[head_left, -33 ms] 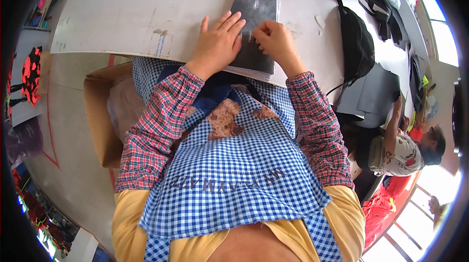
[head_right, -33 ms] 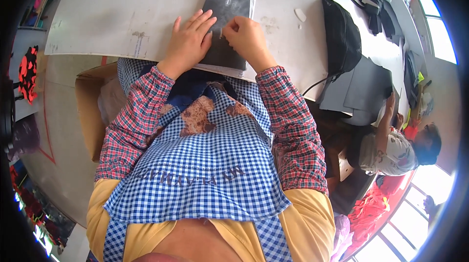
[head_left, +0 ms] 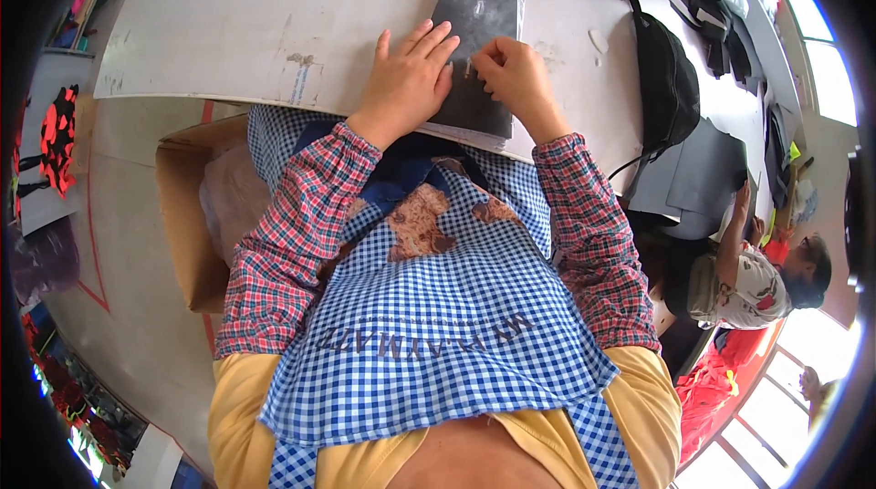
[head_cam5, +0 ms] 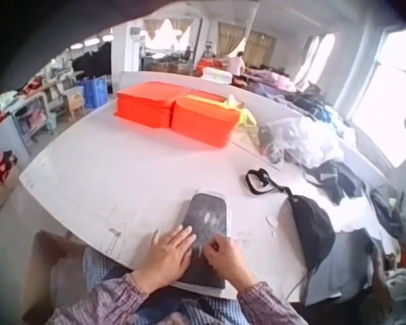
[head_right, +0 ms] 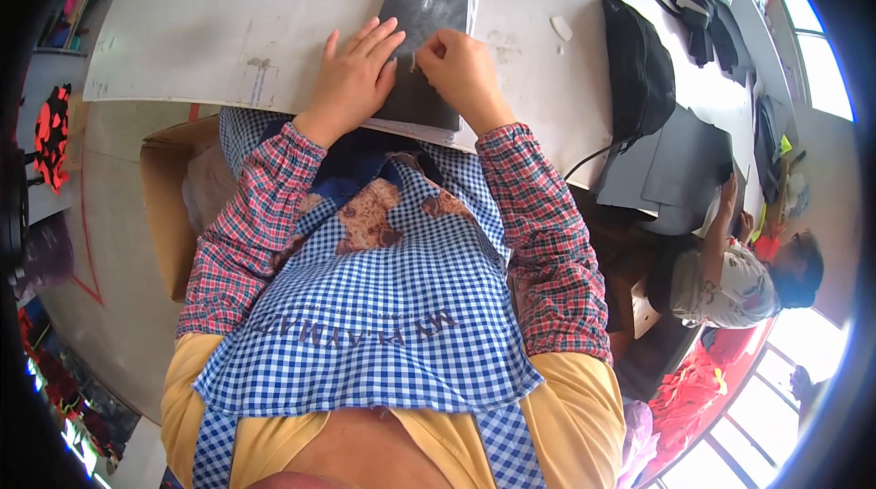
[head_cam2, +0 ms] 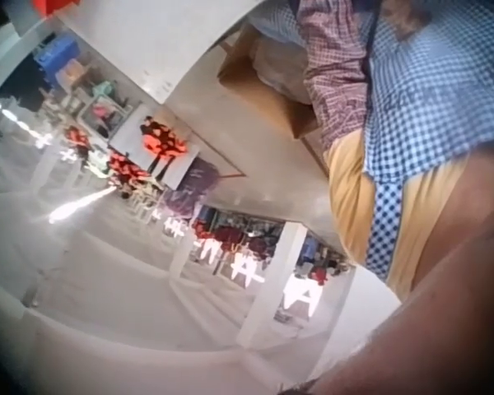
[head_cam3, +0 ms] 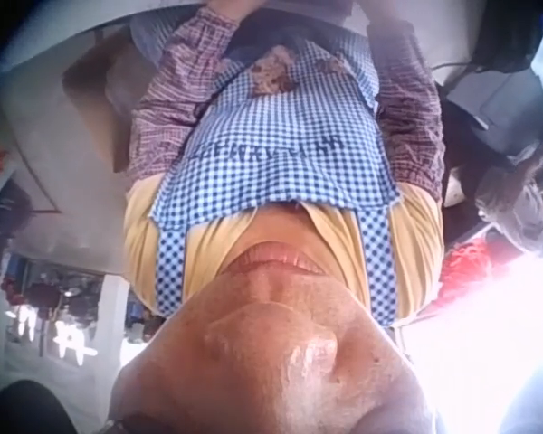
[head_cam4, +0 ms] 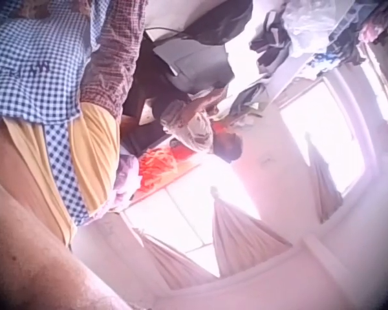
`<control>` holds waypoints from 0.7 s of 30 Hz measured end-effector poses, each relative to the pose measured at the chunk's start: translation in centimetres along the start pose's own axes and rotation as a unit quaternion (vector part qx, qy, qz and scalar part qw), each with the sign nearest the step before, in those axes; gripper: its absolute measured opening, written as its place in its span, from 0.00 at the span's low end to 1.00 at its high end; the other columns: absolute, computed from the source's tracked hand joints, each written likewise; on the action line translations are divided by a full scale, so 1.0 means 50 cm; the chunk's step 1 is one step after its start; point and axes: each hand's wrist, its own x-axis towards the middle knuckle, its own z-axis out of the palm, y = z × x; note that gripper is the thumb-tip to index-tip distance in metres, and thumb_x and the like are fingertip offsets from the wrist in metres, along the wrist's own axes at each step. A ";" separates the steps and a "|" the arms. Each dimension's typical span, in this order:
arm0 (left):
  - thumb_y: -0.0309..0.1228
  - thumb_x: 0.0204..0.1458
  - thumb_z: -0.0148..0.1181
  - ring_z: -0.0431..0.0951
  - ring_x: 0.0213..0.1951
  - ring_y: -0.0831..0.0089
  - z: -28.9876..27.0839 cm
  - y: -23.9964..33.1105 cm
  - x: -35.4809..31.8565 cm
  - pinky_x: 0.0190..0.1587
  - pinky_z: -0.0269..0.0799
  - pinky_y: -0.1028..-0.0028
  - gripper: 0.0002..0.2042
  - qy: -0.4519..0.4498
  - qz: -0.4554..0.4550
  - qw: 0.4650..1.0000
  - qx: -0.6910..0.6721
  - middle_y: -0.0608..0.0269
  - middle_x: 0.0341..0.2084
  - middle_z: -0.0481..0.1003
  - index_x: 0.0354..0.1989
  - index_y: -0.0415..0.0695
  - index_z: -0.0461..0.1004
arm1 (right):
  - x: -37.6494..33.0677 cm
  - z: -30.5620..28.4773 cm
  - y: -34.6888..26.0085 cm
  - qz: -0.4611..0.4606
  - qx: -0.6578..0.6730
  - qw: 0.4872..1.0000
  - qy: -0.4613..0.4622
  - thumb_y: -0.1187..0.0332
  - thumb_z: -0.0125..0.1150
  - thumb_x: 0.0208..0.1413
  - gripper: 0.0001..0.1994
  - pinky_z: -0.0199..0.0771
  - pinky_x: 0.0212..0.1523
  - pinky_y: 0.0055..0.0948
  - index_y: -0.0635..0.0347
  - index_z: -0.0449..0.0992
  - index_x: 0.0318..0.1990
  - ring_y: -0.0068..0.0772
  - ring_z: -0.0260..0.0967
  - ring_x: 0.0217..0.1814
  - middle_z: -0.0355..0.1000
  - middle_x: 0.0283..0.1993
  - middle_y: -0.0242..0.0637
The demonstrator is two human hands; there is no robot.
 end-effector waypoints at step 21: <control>0.35 0.58 0.52 0.65 0.64 0.66 0.005 0.001 0.002 0.63 0.54 0.43 0.17 0.027 0.001 0.999 -0.020 0.65 0.61 0.69 0.55 0.49 0.73 | 0.117 -0.027 -0.003 -0.029 0.006 0.998 0.052 0.65 0.61 0.51 0.10 0.76 0.24 0.24 0.65 0.78 0.32 0.24 0.73 0.23 0.75 0.24 0.34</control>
